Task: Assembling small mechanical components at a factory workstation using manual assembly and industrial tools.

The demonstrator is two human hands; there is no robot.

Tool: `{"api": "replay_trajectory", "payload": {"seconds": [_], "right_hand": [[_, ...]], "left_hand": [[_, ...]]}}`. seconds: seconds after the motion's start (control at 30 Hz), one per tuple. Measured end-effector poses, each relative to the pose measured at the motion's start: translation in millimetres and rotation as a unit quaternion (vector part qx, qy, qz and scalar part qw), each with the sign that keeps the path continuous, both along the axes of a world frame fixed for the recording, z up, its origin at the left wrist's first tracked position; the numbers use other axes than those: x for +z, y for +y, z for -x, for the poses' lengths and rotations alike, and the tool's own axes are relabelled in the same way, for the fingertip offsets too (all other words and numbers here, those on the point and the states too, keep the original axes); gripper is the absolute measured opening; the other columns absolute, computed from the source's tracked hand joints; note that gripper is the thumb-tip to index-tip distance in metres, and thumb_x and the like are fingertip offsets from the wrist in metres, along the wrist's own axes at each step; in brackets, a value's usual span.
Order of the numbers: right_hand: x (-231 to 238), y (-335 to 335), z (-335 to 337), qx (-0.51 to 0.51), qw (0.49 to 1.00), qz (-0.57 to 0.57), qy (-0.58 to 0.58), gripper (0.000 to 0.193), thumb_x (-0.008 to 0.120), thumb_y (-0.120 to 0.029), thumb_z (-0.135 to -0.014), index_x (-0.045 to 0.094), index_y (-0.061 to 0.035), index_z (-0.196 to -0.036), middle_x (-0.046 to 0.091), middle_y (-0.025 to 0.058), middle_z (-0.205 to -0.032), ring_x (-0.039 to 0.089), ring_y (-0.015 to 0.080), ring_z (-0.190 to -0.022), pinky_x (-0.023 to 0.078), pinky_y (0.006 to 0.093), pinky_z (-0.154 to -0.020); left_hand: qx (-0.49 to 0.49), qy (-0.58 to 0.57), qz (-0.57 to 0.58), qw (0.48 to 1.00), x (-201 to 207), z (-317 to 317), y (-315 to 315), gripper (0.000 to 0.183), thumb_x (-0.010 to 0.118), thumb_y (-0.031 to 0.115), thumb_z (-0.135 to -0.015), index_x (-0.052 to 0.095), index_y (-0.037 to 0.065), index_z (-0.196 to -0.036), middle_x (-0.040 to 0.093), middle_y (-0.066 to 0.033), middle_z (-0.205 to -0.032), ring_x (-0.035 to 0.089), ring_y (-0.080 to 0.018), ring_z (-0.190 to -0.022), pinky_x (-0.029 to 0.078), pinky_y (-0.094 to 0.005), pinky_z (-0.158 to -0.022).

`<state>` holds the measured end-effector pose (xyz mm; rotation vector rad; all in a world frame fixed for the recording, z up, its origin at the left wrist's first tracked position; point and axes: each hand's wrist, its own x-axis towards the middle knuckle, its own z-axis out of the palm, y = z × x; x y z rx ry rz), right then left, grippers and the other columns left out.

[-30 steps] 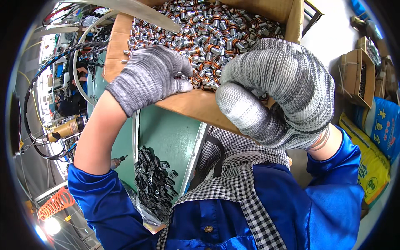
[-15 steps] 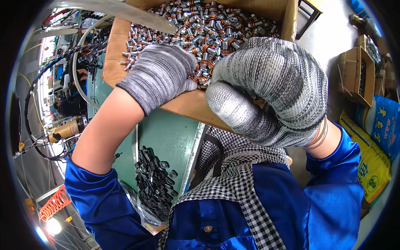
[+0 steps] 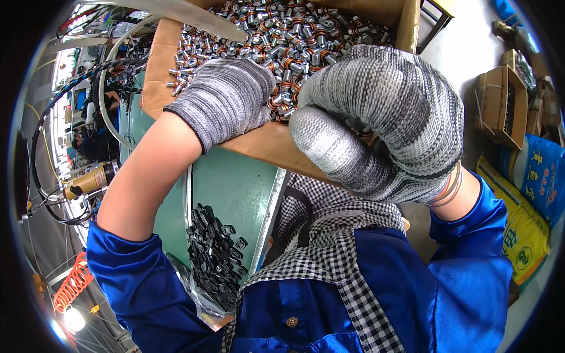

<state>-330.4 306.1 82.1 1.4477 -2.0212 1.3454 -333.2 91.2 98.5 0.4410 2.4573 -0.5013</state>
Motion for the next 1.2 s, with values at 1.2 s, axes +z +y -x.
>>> {"api": "replay_trajectory", "payload": {"seconds": [1.2], "right_hand": [[17.6, 0.0, 21.7, 0.032, 0.972, -0.189, -0.133, 0.012, 0.068, -0.001, -0.086, 0.066, -0.0009, -0.098, 0.068, 0.0079, -0.091, 0.065, 0.0143, -0.081, 0.053, 0.0276, -0.073]], "left_hand": [[0.434, 0.357, -0.708, 0.429, -39.2, -170.7, -45.4, 0.03, 0.074, 0.012, -0.083, 0.055, 0.001, -0.103, 0.067, -0.0169, -0.093, 0.069, -0.0218, -0.076, 0.059, -0.0288, -0.062]]}}
